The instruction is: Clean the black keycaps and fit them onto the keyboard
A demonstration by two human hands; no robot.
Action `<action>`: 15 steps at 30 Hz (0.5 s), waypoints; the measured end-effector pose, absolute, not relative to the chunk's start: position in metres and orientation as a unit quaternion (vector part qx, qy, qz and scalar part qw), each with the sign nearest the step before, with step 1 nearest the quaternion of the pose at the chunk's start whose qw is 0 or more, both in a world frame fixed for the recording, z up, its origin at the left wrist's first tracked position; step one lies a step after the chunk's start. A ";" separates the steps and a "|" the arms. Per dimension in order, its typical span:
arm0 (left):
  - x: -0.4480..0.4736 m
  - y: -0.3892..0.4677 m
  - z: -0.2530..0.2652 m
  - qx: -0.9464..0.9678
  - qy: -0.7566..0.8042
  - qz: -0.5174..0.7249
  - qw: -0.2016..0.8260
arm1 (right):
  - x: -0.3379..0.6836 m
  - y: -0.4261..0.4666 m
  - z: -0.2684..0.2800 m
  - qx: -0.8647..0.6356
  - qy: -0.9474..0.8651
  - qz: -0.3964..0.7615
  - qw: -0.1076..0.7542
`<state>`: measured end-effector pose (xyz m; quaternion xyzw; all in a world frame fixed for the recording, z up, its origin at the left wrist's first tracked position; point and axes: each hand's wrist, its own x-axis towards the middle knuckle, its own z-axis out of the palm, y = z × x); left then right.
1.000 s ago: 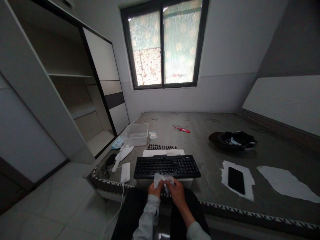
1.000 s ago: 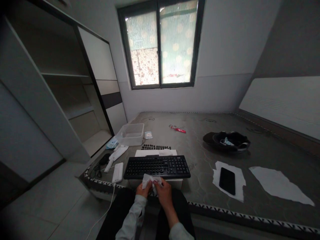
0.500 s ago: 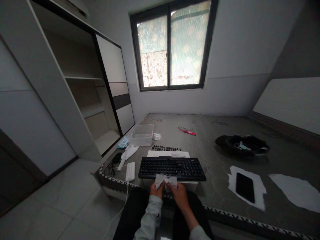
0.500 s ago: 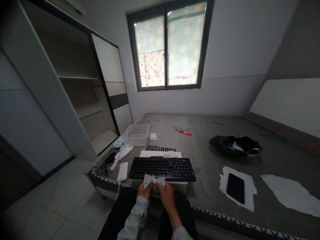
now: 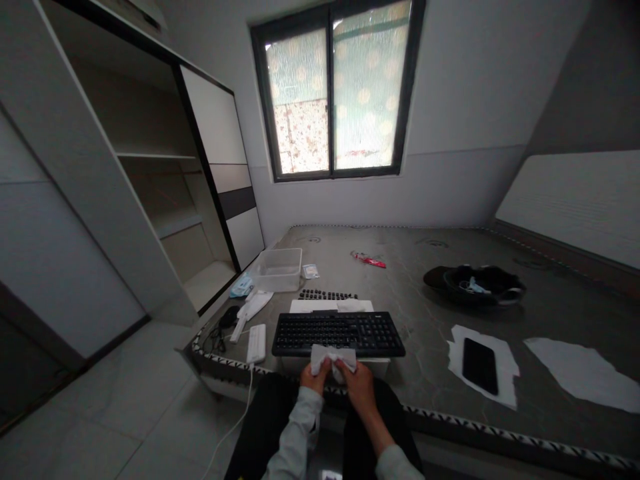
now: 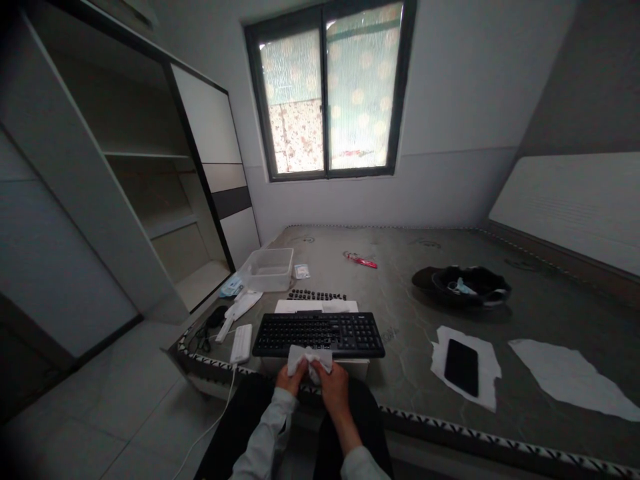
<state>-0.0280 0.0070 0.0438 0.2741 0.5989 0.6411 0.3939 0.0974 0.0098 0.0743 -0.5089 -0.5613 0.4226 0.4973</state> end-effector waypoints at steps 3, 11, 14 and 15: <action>-0.030 0.008 0.043 0.282 0.597 0.636 0.399 | 0.099 0.010 0.073 -0.512 -0.581 0.400 0.491; -0.034 0.000 0.051 0.314 0.609 0.631 0.364 | 0.098 0.009 0.078 -0.499 -0.579 0.422 0.487; -0.033 -0.004 0.054 0.316 0.617 0.634 0.343 | 0.097 0.010 0.076 -0.495 -0.571 0.430 0.495; -0.033 -0.004 0.054 0.314 0.619 0.635 0.340 | 0.097 0.010 0.075 -0.494 -0.568 0.432 0.496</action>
